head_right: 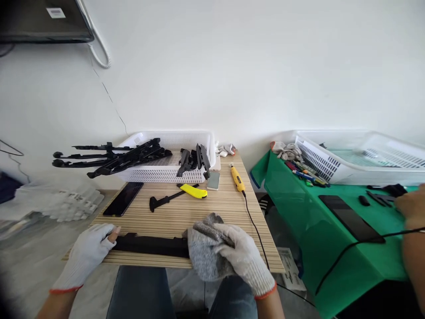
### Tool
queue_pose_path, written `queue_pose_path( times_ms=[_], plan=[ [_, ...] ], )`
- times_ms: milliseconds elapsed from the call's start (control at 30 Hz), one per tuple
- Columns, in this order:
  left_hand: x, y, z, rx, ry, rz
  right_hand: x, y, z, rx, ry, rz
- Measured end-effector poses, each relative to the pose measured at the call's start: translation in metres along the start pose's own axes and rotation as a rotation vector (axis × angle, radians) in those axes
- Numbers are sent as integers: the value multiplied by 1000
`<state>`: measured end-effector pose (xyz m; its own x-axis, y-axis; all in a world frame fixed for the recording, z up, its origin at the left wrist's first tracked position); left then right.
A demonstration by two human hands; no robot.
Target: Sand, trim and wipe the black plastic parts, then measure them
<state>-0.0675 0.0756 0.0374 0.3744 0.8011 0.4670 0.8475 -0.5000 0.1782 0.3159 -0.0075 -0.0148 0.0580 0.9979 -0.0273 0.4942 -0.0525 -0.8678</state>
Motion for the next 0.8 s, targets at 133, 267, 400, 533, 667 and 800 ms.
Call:
queue_pose_path(
  times_ms=[133,267,400,533,667,800],
  plan=[
    [0,1,1,21,2,2,0,5,0,-33,-18,9],
    [-1,1,3,42,15,27,-1,8,-2,-36,16,-16],
    [-2,4,2,52,33,54,-3,16,-2,-73,-7,14],
    [-3,7,1,48,29,44,-4,22,-4,-6,-20,14],
    [-4,7,2,46,9,2,-3,29,-5,-96,-11,49],
    [-6,6,6,58,-25,-11,-2,24,-1,-133,-17,38]
  ],
)
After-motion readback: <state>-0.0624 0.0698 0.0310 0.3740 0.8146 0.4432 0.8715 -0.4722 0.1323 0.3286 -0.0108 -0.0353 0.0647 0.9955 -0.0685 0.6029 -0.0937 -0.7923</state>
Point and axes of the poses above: each hand's wrist, its own x-axis towards the middle knuckle, its own z-axis out of the palm, y = z × x, the point moved 8 cm from there along x, towards the middle knuckle, and after that the axes turned 4 degrees about z, right-handed, at the moved point
